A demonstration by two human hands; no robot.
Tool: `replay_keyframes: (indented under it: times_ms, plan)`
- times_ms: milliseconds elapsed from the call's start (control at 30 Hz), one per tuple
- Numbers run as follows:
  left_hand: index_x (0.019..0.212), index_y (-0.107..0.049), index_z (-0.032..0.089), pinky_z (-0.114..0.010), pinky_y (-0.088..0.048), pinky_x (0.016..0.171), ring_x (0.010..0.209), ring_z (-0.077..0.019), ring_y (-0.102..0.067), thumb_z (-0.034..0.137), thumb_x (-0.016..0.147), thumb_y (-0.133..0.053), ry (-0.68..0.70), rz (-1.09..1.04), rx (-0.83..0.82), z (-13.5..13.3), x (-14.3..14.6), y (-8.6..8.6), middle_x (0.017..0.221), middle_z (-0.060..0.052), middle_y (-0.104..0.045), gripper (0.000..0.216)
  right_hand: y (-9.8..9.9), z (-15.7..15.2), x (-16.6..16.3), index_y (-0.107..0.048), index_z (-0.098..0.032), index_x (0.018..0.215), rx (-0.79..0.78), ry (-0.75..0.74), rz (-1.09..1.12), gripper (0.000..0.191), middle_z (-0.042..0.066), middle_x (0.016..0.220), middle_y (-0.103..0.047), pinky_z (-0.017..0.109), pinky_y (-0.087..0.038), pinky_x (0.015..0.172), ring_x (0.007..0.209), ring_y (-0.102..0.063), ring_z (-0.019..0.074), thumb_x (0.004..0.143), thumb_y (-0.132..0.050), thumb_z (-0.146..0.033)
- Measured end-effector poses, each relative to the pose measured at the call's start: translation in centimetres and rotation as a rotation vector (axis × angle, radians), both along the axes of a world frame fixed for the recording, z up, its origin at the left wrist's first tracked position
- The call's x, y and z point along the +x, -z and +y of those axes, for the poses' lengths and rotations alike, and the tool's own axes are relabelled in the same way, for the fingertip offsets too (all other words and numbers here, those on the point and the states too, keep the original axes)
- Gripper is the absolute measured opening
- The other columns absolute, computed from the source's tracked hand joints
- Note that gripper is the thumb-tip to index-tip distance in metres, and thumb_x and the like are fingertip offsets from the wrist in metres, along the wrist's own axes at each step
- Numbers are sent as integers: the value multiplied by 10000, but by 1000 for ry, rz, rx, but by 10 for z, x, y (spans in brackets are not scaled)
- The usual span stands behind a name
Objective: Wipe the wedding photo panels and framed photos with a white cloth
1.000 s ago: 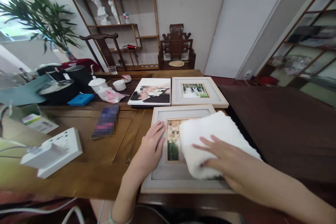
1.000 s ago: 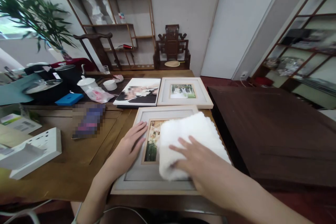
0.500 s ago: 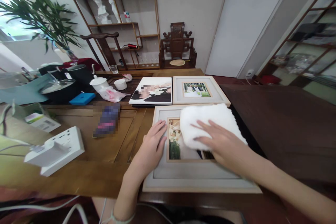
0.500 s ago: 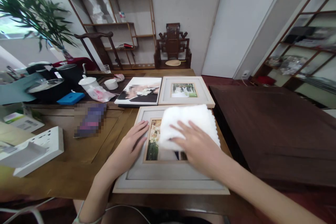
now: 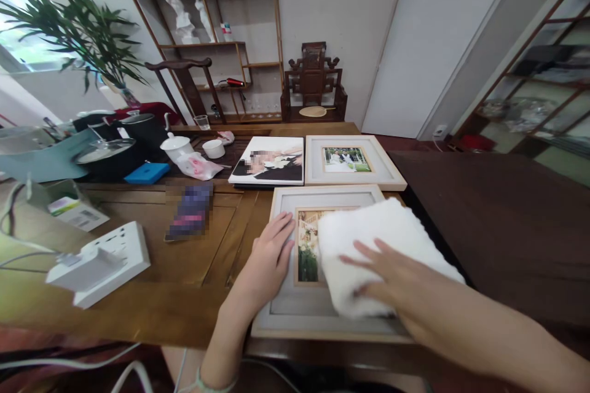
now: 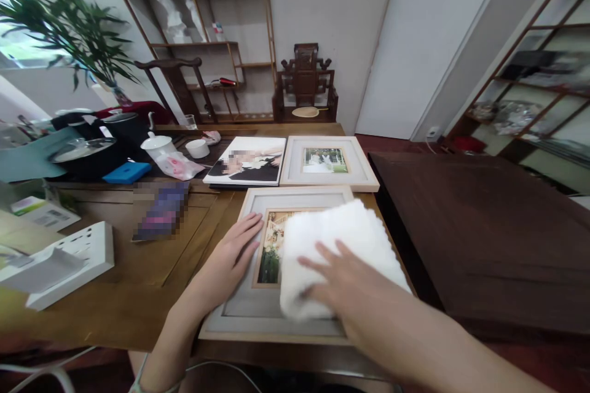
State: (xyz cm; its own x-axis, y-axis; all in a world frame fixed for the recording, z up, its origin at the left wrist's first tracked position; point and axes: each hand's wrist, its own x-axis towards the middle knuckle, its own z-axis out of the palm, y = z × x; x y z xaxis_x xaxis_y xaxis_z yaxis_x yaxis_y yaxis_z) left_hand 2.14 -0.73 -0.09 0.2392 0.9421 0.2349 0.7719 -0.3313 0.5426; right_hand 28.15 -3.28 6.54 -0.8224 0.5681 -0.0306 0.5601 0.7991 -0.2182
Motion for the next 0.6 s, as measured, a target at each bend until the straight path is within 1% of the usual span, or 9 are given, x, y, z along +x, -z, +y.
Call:
replay_keyframes:
  times_ms: [67,133,167,200,267,333,400,500,600]
  plan:
    - [1322,-499,155,-501,-323,1111,1365,-240,-370,237,951,-371,4,3,10,0,0,0,1441,-130,-454,402,-12,-23,2,-690,-315,1024,-72,-76,44,517,-1,1405,-472,493,-376,1058,1302,-399,289,673,-503,16]
    - [1334,-485,167,-494,-326,1111,1365,-237,-371,235,949,-375,11,3,22,-1,0,-1,1449,-123,-445,406,-20,-35,2,-713,-332,917,-106,-129,107,388,-27,1337,-538,413,-442,1018,1230,-492,265,724,-547,-40]
    - [1343,-475,173,-490,-326,1112,1364,-235,-371,234,948,-376,14,2,25,-1,0,-1,1454,-119,-440,411,-21,-37,1,-716,-333,885,-109,-137,131,360,-37,1310,-560,385,-456,1006,1204,-520,250,737,-549,-49]
    - [1349,-467,177,-486,-325,1114,1363,-232,-373,232,949,-375,15,1,25,-1,0,-2,1457,-115,-437,414,-20,-38,-1,-715,-328,880,-101,-129,144,364,-43,1304,-565,373,-453,1009,1199,-527,239,737,-541,-42]
    - [1348,-469,172,-478,-319,1119,1360,-227,-379,229,952,-366,13,-1,17,-1,0,-3,1452,-114,-445,413,-14,-33,-6,-705,-302,944,-68,-85,139,440,-29,1356,-520,396,-402,1053,1249,-477,237,691,-506,-2]
    - [1337,-482,155,-474,-312,1124,1358,-222,-381,228,956,-353,9,-4,10,-1,1,-3,1439,-121,-460,409,-3,-23,-11,-673,-272,1058,-37,-47,97,562,0,1430,-440,457,-321,1098,1324,-377,246,630,-464,28]
    - [1332,-487,151,-476,-306,1126,1361,-218,-376,224,956,-347,11,-11,7,-2,0,-3,1433,-122,-467,408,9,-7,-13,-645,-245,1127,20,-1,70,643,39,1451,-421,507,-271,1110,1354,-321,258,594,-433,45]
    - [1336,-485,167,-482,-297,1128,1367,-214,-368,209,950,-343,14,-26,1,-1,0,-3,1434,-114,-467,414,20,28,-14,-605,-209,1202,153,85,57,692,95,1458,-412,547,-228,1111,1376,-274,267,600,-410,71]
    - [1336,-484,153,-487,-294,1129,1372,-219,-358,210,944,-347,13,-27,-8,-1,-1,-3,1433,-121,-466,420,21,66,-14,-565,-198,1251,286,132,73,690,108,1479,-376,567,-219,1103,1391,-231,278,642,-407,83]
